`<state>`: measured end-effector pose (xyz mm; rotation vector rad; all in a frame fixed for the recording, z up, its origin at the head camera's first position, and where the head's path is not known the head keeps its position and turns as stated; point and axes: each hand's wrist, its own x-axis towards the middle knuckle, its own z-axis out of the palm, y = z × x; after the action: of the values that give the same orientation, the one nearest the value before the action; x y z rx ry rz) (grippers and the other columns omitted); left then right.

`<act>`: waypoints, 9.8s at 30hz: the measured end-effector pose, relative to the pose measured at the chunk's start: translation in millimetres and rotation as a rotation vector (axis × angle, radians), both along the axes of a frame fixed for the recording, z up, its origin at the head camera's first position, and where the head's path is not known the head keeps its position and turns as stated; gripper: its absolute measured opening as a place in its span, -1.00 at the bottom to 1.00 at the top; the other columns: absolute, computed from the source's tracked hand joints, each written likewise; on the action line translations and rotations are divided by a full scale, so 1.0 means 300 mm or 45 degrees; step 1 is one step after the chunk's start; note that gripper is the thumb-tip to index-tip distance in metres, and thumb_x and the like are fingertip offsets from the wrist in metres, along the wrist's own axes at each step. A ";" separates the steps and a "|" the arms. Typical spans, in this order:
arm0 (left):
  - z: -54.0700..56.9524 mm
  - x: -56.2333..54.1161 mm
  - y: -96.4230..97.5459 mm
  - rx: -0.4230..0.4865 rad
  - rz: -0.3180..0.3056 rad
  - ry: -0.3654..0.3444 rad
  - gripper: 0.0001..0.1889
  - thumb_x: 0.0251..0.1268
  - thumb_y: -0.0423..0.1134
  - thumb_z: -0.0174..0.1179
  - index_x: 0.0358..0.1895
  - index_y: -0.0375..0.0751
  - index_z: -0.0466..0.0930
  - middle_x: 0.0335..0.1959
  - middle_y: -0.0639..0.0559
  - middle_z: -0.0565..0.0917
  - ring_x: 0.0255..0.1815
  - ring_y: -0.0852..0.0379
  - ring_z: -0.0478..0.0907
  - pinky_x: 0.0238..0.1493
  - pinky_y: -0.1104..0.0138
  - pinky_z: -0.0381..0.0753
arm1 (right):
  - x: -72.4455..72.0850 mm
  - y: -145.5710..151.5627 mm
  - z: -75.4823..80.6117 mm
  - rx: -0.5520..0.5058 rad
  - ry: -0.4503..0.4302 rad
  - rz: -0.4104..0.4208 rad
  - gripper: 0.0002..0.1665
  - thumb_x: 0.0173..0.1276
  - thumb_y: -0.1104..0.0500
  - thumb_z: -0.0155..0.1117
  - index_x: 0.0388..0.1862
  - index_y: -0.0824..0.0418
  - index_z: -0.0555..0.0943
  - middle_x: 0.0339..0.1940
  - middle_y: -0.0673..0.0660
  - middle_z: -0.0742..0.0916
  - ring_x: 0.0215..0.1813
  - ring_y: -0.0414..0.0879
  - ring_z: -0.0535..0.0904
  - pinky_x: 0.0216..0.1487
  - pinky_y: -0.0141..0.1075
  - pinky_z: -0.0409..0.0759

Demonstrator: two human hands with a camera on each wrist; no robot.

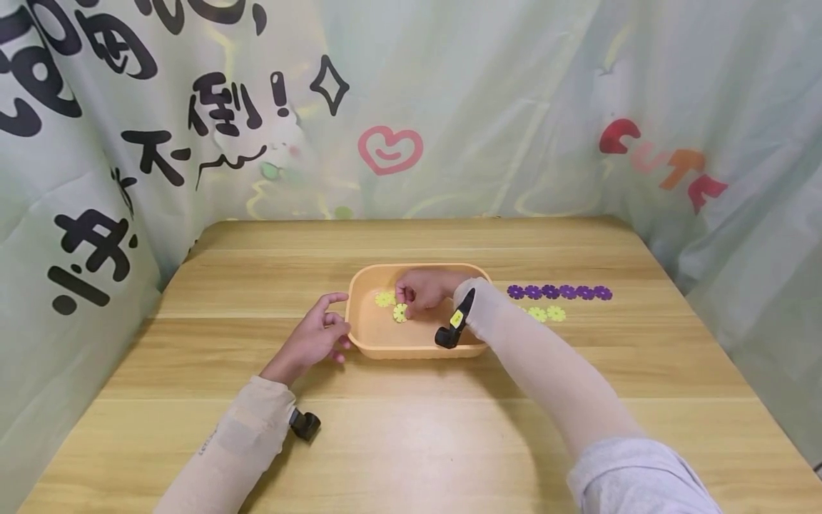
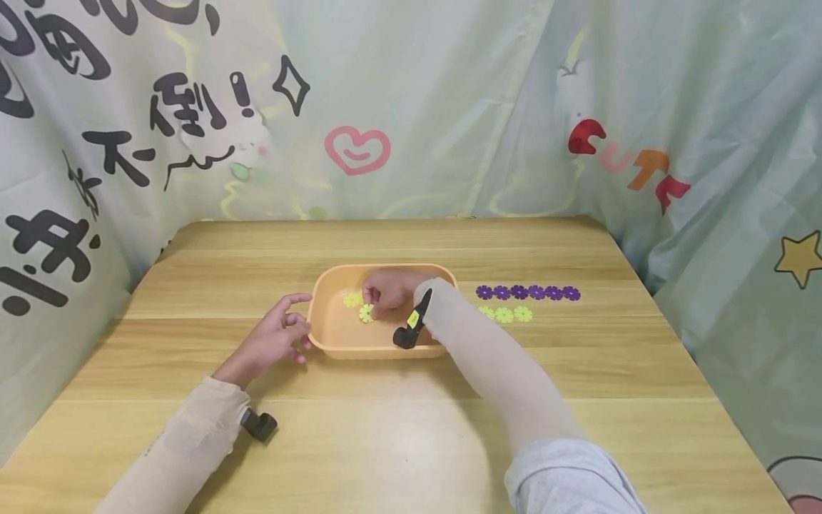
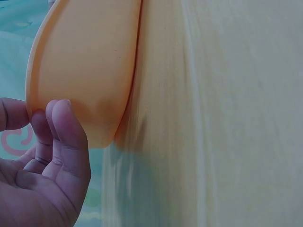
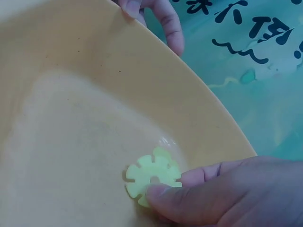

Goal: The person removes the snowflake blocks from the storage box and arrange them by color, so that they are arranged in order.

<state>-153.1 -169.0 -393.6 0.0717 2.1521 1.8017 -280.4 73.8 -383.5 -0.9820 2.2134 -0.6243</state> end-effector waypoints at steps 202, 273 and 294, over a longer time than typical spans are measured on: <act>0.007 0.010 0.012 0.014 0.026 -0.021 -0.44 0.42 -0.46 -0.03 0.43 -0.12 0.08 -0.24 -0.16 0.46 -0.36 0.01 0.51 -0.47 0.26 0.66 | 0.148 0.521 0.112 -0.527 0.156 -0.456 -0.66 0.45 0.41 -0.07 0.15 0.44 0.46 -0.51 0.26 0.55 -0.59 0.01 0.42 -0.66 -0.26 0.45; -0.009 0.000 0.010 0.042 0.024 -0.017 -0.42 0.41 -0.46 -0.02 0.43 -0.15 0.07 -0.26 -0.16 0.48 -0.35 -0.03 0.49 -0.49 0.28 0.65 | 0.007 0.027 0.007 0.121 0.003 -0.105 -0.71 0.16 0.25 0.47 -0.32 0.19 0.48 -0.50 -0.02 0.44 -0.46 -0.18 0.33 -0.44 -0.44 0.28; -0.002 0.001 0.013 -0.007 0.031 -0.006 -0.44 0.40 -0.45 -0.01 0.42 -0.13 0.08 -0.28 -0.14 0.49 -0.37 -0.01 0.50 -0.45 0.23 0.67 | 0.035 0.135 0.077 0.054 0.235 0.021 -0.76 0.36 0.26 0.23 -0.01 0.27 0.60 -0.44 0.03 0.48 -0.40 -0.15 0.34 -0.32 -0.36 0.38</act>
<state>-152.7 -165.2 -394.3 0.0396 2.1631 1.8078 -269.9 114.2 -360.5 -1.0729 2.3662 -0.4938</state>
